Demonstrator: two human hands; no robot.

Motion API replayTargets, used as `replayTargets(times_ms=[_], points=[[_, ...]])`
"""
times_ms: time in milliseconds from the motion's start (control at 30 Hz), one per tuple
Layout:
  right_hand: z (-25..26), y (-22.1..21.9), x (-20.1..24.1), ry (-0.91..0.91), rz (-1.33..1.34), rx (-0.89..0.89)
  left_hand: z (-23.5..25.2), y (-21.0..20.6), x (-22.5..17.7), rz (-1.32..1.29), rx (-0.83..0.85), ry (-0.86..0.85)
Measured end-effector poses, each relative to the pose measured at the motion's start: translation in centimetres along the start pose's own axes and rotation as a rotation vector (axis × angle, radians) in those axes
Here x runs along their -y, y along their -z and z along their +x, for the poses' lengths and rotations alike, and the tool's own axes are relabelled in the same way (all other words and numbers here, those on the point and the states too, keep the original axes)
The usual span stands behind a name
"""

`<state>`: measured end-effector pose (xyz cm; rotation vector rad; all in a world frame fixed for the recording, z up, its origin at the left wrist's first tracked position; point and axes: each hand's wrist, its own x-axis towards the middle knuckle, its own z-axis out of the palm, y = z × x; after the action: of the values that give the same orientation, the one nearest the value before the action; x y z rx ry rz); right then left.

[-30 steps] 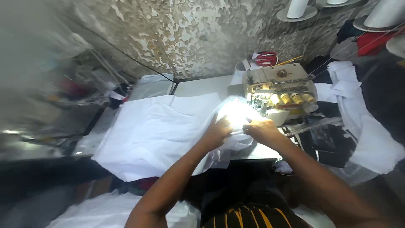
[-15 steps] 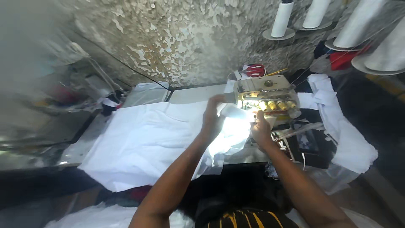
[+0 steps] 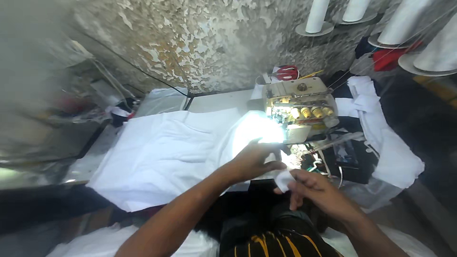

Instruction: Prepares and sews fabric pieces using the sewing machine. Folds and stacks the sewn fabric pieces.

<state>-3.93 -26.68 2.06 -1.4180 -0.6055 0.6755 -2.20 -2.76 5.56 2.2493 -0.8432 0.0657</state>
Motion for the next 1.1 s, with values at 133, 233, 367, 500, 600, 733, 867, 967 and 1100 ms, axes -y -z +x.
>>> replayTargets(times_ms=[133, 233, 367, 500, 600, 733, 867, 967, 1100], points=[[-2.0, -0.6, -0.9, -0.042, 0.060, -0.061, -1.7, -2.6, 7.5, 0.230, 0.142, 0.290], [-2.1, -0.9, -1.4, 0.011, -0.004, -0.145, -3.3, -3.0, 12.3, 0.599, 0.203, 0.293], [-0.1, -1.1, -0.7, 0.235, -0.237, -0.285, -2.6, -0.2, 10.0, 0.690, 0.278, 0.276], [4.7, -1.1, -0.1, 0.329, -0.240, -0.362, -1.6, -0.2, 2.0, 0.296, 0.457, 0.117], [6.6, -1.1, 0.5, 0.212, -0.248, -0.224, -0.3, 0.5, -4.2, -0.008, 0.627, 0.067], [6.3, -0.4, 0.6, -0.059, -0.509, 0.016, -1.3, 2.8, -3.7, 0.450, 0.444, 0.154], [5.4, 0.5, 1.1, -0.176, -0.596, 0.054, -0.8, 4.2, -1.3, 0.635, 0.573, 0.244], [4.7, 0.7, 1.7, -0.208, -0.585, 0.101, -1.3, 2.7, -1.6, 0.461, 0.449, -0.045], [3.1, 0.3, 2.4, -0.114, -0.588, 0.138, -1.3, 2.8, -3.1, 0.316, 0.401, -0.156]])
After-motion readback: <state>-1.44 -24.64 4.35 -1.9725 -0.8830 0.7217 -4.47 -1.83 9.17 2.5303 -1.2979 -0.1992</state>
